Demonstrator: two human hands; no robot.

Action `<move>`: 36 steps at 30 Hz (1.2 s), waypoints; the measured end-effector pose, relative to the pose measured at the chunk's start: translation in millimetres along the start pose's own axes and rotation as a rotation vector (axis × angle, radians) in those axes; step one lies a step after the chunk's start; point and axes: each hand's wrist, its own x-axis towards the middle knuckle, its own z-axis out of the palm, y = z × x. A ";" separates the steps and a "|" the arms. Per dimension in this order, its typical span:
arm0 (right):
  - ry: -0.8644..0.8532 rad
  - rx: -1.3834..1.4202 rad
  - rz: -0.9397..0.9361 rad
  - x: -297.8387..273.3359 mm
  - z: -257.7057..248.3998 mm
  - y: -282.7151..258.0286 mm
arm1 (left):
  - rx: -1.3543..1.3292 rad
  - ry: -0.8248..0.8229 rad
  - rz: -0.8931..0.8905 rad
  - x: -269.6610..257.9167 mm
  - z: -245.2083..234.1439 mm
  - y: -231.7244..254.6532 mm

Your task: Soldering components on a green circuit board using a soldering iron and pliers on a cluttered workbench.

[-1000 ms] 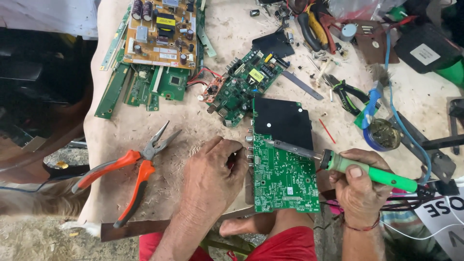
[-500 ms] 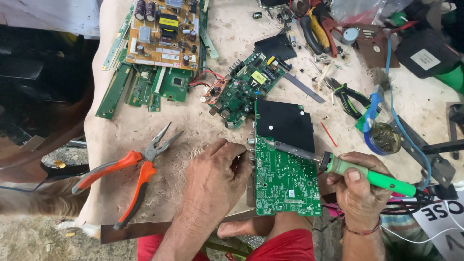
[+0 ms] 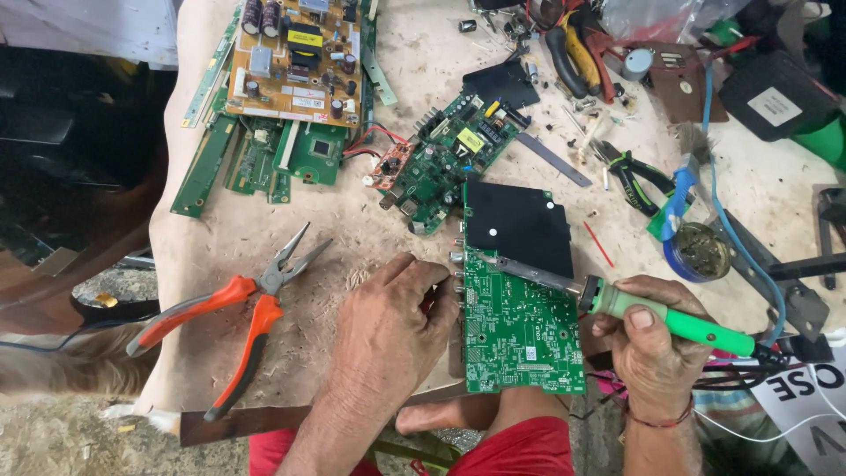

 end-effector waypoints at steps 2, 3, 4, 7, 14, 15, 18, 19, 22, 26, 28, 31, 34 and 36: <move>0.006 0.005 0.006 -0.1 0.5 -0.4 | 0.013 -0.056 -0.042 0.3 -1.7 1.2; 0.006 0.005 0.005 -0.1 1.3 -1.4 | 0.013 -0.056 -0.042 -0.1 -1.6 1.0; 0.000 0.004 0.005 0.1 2.1 -2.4 | 0.006 -0.036 -0.023 -0.3 -1.5 0.8; -0.015 0.018 0.002 0.1 1.7 -2.0 | -0.003 -0.027 -0.019 -0.6 -1.6 1.2; -0.014 0.027 0.002 0.8 2.2 -2.6 | -0.006 -0.017 -0.020 -0.7 -0.2 0.3; -0.014 0.027 0.004 1.0 2.0 -2.7 | -0.006 -0.019 -0.021 -0.6 -0.4 0.8; -0.033 0.018 -0.006 2.5 3.8 -4.5 | 0.005 -0.034 -0.042 0.6 -0.9 1.2; -0.028 0.008 -0.006 2.2 5.1 -6.0 | 0.012 -0.039 -0.044 0.2 -0.6 0.8; -0.021 -0.005 -0.006 1.3 7.0 -8.3 | 0.016 -0.050 -0.050 -0.1 0.0 0.8; -0.042 0.018 -0.002 1.1 3.5 -6.0 | 0.002 -0.030 -0.032 0.2 -1.5 1.9; -0.047 0.021 -0.005 1.2 4.4 -6.3 | -0.003 -0.035 -0.036 -0.1 -2.4 2.5; -0.047 0.032 -0.001 0.5 1.9 -3.3 | -0.006 -0.034 -0.033 0.1 -2.7 3.0; -0.037 0.042 0.004 0.0 1.7 -2.1 | -0.007 -0.029 -0.026 0.0 -3.3 3.0; -0.028 0.045 0.000 0.2 2.1 -2.4 | -0.012 -0.031 -0.020 0.3 -3.1 3.1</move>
